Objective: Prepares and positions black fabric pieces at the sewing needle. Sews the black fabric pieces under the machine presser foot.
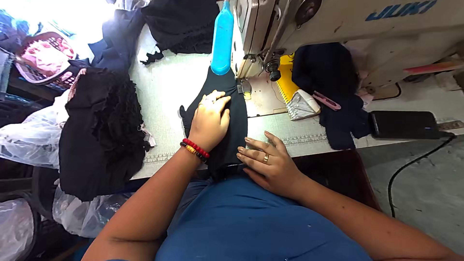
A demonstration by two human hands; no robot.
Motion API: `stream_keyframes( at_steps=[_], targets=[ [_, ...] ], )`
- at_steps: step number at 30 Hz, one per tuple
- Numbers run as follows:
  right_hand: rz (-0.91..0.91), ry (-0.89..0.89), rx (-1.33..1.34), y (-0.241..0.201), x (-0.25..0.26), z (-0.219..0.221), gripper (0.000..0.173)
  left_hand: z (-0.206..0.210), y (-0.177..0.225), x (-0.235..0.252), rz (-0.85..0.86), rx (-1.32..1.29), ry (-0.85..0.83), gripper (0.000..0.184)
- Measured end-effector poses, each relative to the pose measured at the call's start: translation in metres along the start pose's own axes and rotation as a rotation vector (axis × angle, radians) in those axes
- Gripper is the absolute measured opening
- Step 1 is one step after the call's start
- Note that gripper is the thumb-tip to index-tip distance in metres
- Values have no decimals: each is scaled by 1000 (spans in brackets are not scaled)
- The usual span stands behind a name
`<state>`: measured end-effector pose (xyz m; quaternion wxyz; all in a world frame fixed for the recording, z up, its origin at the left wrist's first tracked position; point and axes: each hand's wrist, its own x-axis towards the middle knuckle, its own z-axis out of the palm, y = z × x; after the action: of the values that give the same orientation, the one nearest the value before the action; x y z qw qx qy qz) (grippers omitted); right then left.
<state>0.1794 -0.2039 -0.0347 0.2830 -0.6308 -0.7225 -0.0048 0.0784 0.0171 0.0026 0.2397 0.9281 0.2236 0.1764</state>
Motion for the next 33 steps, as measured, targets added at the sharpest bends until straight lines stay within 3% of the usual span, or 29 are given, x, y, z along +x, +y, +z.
stream_keyframes(
  at_steps=[3,7,27,33],
  targets=[
    [17,1,0,-4,-2,0,34,6,7,20,-55,-79,-38,38],
    [47,8,18,-5,-2,0,34,16,0,39,-84,-14,-170,53],
    [36,-69,-46,21,29,-14,37,12,-19,45,0,-30,-188,57],
    [58,-72,-74,30,38,-15,39,11,-18,47,-20,5,-224,66]
  ],
)
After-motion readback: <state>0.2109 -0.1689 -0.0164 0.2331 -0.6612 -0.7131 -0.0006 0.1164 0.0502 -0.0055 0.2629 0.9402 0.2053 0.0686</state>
